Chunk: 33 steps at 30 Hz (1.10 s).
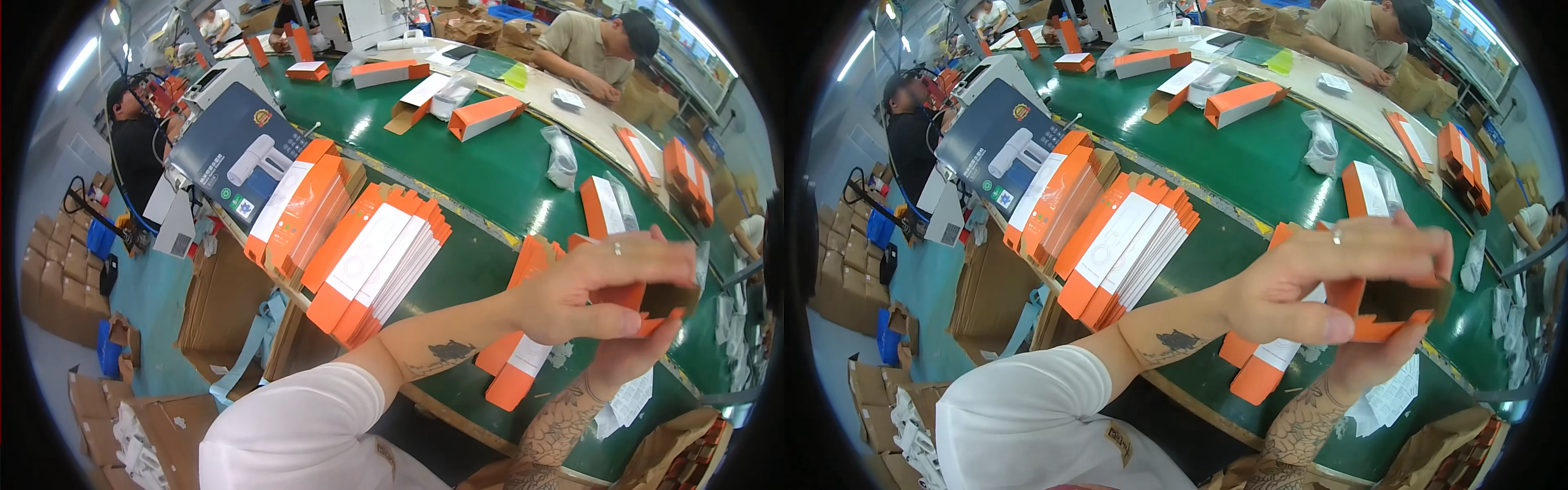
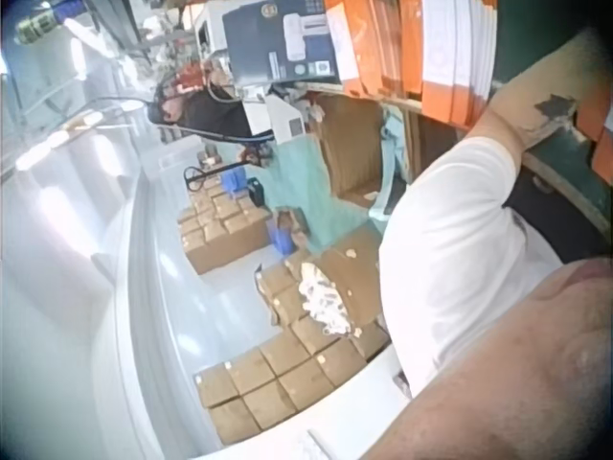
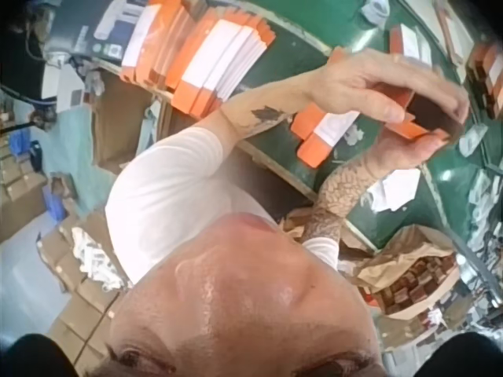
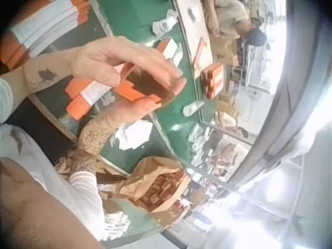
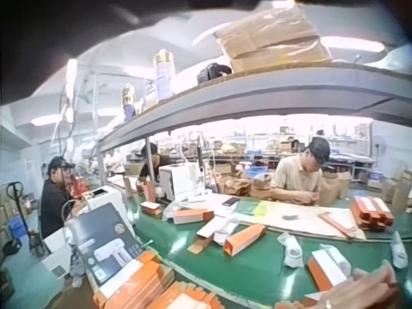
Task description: The person folds flat cardboard blanks into boxes by hand, places paper inserts into them, and sets the assembled boxes onto the conveyor belt.
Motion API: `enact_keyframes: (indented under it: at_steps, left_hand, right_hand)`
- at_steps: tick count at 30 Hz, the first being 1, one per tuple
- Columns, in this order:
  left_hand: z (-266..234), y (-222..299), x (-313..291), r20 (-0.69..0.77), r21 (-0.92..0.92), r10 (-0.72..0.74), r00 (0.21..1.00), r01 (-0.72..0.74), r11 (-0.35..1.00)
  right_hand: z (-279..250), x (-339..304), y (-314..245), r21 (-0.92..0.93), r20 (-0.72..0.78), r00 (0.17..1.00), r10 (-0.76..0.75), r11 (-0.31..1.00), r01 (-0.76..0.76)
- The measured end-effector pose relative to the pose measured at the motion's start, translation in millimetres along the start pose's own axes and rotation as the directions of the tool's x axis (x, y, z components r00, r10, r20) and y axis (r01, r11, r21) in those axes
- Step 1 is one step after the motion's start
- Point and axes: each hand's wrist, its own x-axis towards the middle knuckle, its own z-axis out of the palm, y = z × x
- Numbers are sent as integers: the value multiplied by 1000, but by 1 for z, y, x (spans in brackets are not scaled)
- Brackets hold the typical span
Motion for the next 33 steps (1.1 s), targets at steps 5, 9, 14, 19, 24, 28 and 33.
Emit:
enact_keyframes:
  at_steps: [5, 9, 14, 19, 24, 28, 33]
  left_hand:
    - [12, -7, -1, 5, 95, 81, 997, -81, 992]
    - [13, -12, 0, -18, 226, 81, 997, -75, 971]
    - [11, -20, -4, -255, 186, -8, 967, 57, 981]
    - [13, -15, -2, -309, 132, -90, 947, 136, 982]
    - [13, -25, -5, -257, 210, -24, 966, 80, 974]
    - [16, -17, -3, -218, 167, -14, 976, 51, 985]
    - [13, -28, -8, -153, 224, 107, 982, -71, 972]
  right_hand:
    - [-6, -1, -9, -73, -103, 994, 26, 997, -33]
    - [-16, -2, 0, -175, -102, 995, 6, 984, -24]
    - [-3, 1, 2, -197, 44, 998, 41, 980, -31]
    - [-12, 7, -5, -145, 194, 979, 62, 989, -34]
    - [-21, 5, 5, -100, 1, 997, 73, 992, -72]
    - [-35, 6, 1, -41, 64, 998, -10, 999, 13]
    - [-40, 8, 2, -17, 138, 990, 13, 1000, -11]
